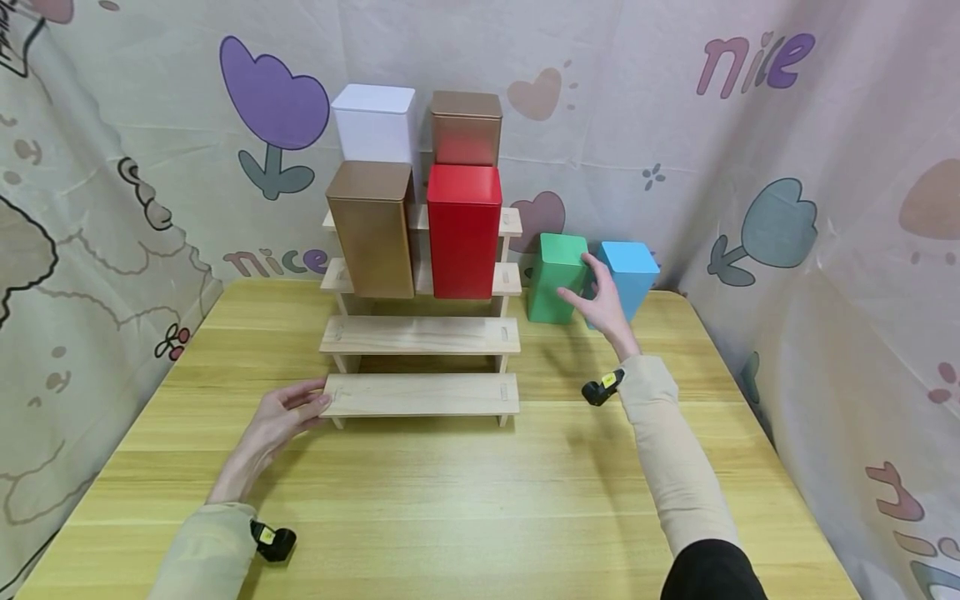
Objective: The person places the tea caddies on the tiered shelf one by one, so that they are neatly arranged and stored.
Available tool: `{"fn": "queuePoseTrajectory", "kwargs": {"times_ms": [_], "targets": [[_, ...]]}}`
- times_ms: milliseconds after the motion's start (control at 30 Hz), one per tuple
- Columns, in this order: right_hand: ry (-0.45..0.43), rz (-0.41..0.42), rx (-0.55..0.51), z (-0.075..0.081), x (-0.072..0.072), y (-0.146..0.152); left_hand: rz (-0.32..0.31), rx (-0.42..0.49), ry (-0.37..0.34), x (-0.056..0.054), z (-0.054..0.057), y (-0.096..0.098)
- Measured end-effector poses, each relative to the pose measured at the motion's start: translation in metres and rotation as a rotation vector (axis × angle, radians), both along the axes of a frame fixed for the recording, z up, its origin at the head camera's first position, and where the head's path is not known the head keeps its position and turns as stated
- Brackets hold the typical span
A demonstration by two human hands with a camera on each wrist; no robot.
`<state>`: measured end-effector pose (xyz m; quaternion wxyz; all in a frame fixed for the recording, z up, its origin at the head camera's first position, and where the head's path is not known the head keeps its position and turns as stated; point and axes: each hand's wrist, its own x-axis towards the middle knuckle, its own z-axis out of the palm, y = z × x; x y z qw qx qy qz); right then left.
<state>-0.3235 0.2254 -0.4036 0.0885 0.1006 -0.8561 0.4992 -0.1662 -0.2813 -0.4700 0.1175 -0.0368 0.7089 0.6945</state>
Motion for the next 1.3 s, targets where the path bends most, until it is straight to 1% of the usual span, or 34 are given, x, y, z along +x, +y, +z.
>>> {"fn": "queuePoseTrajectory", "kwargs": {"times_ms": [167,433,533,733,833,900,1033,1200,1300], "targets": [[0.039,-0.012,0.057,-0.0022,0.0001,-0.0002,-0.003,0.003,0.004,0.0003,-0.0001,-0.0001],[0.099,-0.042,0.094,-0.0043,0.0018,-0.0022,0.003,0.022,0.014,0.0005,0.0003,0.0004],[0.13,-0.045,0.076,-0.0048,0.0034,-0.002,0.003,0.027,0.015,0.0003,-0.0001,0.0002],[0.221,-0.043,-0.007,-0.0052,0.0017,-0.0009,0.003,0.035,0.013,0.0,-0.0003,0.0003],[0.241,-0.052,-0.029,-0.0042,0.0002,-0.0011,0.004,0.034,0.011,-0.0001,0.0001,0.0006],[0.231,-0.062,-0.027,-0.0032,-0.0001,-0.0014,0.005,0.03,0.01,-0.0001,0.0004,0.0007],[0.182,-0.072,0.003,-0.0017,0.0001,-0.0011,0.003,0.023,0.003,0.0,0.0007,0.0009],[0.101,-0.05,0.033,-0.0006,-0.0015,-0.0001,-0.003,0.014,-0.005,0.0001,0.0,0.0002],[0.055,-0.041,0.029,0.0003,-0.0035,-0.0002,-0.003,0.013,-0.005,-0.0003,-0.0004,-0.0001]]}}
